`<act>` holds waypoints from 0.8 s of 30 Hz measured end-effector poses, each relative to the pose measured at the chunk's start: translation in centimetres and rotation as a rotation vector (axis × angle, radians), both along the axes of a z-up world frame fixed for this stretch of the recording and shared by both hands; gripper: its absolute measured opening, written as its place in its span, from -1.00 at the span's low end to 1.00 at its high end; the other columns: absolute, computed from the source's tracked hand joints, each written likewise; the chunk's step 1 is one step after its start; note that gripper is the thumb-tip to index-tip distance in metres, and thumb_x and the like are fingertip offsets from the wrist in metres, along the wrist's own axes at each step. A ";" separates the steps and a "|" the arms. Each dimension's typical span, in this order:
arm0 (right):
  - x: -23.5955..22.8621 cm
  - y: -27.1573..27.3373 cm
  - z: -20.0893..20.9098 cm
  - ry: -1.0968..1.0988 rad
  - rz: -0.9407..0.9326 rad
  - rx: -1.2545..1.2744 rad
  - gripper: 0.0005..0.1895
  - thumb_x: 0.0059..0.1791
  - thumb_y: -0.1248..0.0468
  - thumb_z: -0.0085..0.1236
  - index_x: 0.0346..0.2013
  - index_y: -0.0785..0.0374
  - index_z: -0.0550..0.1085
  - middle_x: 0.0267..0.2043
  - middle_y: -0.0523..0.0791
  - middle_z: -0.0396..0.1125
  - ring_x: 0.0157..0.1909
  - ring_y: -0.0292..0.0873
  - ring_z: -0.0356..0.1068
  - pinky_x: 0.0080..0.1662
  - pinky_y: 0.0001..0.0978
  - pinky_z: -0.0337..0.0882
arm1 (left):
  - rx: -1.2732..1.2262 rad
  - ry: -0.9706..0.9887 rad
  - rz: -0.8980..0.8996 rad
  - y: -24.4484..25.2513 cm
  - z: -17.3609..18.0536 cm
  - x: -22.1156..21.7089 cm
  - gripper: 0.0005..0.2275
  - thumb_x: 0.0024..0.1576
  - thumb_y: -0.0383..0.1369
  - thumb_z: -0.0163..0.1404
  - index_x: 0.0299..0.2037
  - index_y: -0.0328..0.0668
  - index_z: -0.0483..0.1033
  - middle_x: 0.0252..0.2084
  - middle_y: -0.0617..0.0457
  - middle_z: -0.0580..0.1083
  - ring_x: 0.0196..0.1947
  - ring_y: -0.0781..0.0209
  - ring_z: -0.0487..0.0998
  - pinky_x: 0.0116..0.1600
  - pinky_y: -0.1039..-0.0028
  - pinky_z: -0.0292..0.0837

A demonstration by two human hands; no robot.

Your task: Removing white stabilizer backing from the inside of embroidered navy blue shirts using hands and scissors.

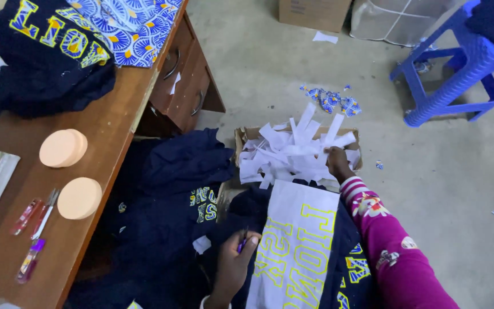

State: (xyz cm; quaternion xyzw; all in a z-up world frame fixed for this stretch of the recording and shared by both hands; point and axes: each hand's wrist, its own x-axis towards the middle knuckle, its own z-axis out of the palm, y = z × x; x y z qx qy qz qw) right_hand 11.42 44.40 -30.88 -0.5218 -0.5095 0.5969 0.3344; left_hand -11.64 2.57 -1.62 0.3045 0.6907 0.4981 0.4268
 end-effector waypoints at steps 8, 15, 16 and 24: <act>1.6 -2.0 1.6 0.163 0.270 -0.228 0.11 0.01 0.56 0.01 0.64 -0.17 -0.34 0.62 0.15 -0.08 0.50 0.26 0.09 0.36 0.13 0.28 | -0.278 0.035 -0.017 -5.1 -6.4 -2.0 -0.82 0.10 -0.33 0.21 -0.27 -0.33 0.73 -0.47 0.08 0.61 -0.44 0.32 0.51 -0.21 0.52 0.51; 6.4 -18.2 24.0 0.087 -0.058 0.266 -0.70 0.22 0.29 -0.14 0.03 0.45 0.51 0.00 0.04 0.48 0.03 -0.08 0.49 0.17 -0.24 0.51 | -0.359 -0.100 -0.510 -11.9 -14.9 -4.3 -0.78 0.12 -0.20 0.27 -0.27 -0.20 0.72 -0.53 0.12 0.65 -0.53 0.38 0.61 -0.26 0.63 0.53; 6.7 -22.0 27.0 0.091 -0.098 0.349 -0.67 0.22 0.25 -0.13 0.00 0.46 0.52 -0.04 0.03 0.50 -0.01 -0.10 0.49 0.13 -0.27 0.50 | -0.272 -0.200 -0.542 -12.4 -15.2 -4.0 -0.82 0.09 -0.30 0.29 -0.26 -0.26 0.70 -0.45 0.10 0.62 -0.46 0.38 0.57 -0.21 0.64 0.47; 7.0 -42.4 35.4 -0.211 0.504 0.778 -0.59 0.03 0.07 0.25 0.04 0.28 0.54 0.29 0.01 0.33 0.22 0.00 0.44 0.14 -0.23 0.46 | -0.067 0.145 -0.205 -11.8 -6.0 0.4 -0.92 0.03 -0.39 0.18 -0.36 -0.18 0.72 -0.50 0.17 0.58 -0.49 0.36 0.45 -0.27 0.57 0.43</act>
